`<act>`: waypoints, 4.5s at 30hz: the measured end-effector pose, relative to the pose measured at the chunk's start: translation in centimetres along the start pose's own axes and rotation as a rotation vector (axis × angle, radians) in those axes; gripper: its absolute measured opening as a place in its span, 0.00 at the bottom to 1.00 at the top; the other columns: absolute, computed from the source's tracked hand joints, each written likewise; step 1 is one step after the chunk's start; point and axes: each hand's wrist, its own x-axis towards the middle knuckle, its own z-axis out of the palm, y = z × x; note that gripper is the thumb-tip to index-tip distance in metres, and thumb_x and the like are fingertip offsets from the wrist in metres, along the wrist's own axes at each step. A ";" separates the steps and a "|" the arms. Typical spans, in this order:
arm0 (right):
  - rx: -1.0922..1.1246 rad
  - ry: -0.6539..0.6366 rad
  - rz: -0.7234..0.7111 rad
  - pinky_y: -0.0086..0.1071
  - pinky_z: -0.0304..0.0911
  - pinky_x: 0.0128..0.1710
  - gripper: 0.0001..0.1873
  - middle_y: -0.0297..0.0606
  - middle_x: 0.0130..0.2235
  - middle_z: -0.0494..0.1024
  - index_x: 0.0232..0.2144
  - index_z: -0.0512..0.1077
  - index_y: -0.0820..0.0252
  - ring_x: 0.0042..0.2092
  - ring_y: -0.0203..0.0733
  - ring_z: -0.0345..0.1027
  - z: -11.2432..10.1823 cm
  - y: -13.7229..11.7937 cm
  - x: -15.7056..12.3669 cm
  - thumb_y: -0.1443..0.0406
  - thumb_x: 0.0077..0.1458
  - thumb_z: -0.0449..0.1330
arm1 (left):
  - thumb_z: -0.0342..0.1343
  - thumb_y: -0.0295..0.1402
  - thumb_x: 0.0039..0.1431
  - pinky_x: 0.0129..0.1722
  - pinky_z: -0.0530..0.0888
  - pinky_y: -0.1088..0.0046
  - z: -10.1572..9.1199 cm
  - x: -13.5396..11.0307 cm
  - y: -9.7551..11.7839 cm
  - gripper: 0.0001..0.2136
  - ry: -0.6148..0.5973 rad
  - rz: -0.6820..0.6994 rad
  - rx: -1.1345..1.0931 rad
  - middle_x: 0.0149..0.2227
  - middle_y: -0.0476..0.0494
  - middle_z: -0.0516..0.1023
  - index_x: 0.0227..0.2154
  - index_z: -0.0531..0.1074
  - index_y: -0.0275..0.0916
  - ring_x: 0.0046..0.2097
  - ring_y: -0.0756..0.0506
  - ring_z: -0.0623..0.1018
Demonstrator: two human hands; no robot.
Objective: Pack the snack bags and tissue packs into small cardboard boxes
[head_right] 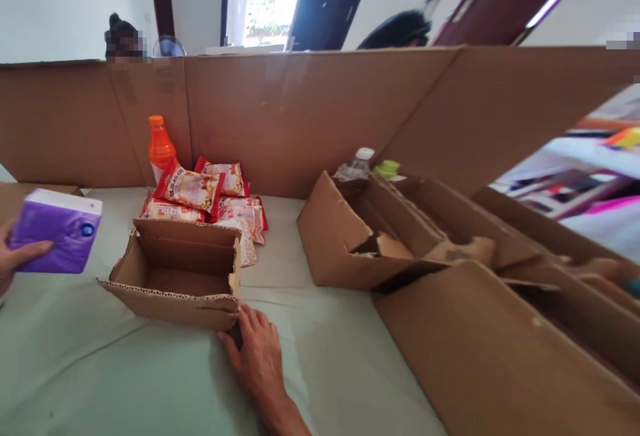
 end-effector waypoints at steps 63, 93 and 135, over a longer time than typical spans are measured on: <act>0.247 0.279 -0.151 0.54 0.60 0.59 0.34 0.49 0.67 0.63 0.66 0.57 0.54 0.66 0.57 0.58 -10.6 -3.0 10.0 0.48 0.63 0.54 | 0.50 0.32 0.65 0.56 0.75 0.59 9.9 -7.5 3.0 0.20 -0.135 0.514 0.034 0.58 0.38 0.73 0.60 0.62 0.44 0.58 0.41 0.76; 0.796 0.126 -0.195 0.44 0.67 0.57 0.12 0.42 0.54 0.77 0.39 0.79 0.52 0.57 0.47 0.70 -2.7 -8.9 8.3 0.67 0.62 0.55 | 0.46 0.35 0.69 0.66 0.62 0.49 3.8 -17.0 -1.8 0.18 -0.178 0.225 -0.061 0.74 0.51 0.39 0.58 0.69 0.56 0.71 0.34 0.55; 0.515 -0.157 -0.307 0.44 0.76 0.48 0.12 0.46 0.52 0.80 0.37 0.81 0.52 0.52 0.52 0.76 12.7 -9.1 9.3 0.60 0.64 0.56 | 0.62 0.39 0.52 0.65 0.56 0.52 -4.2 18.6 -19.5 0.19 0.485 -0.063 0.481 0.62 0.32 0.63 0.44 0.76 0.32 0.64 0.34 0.64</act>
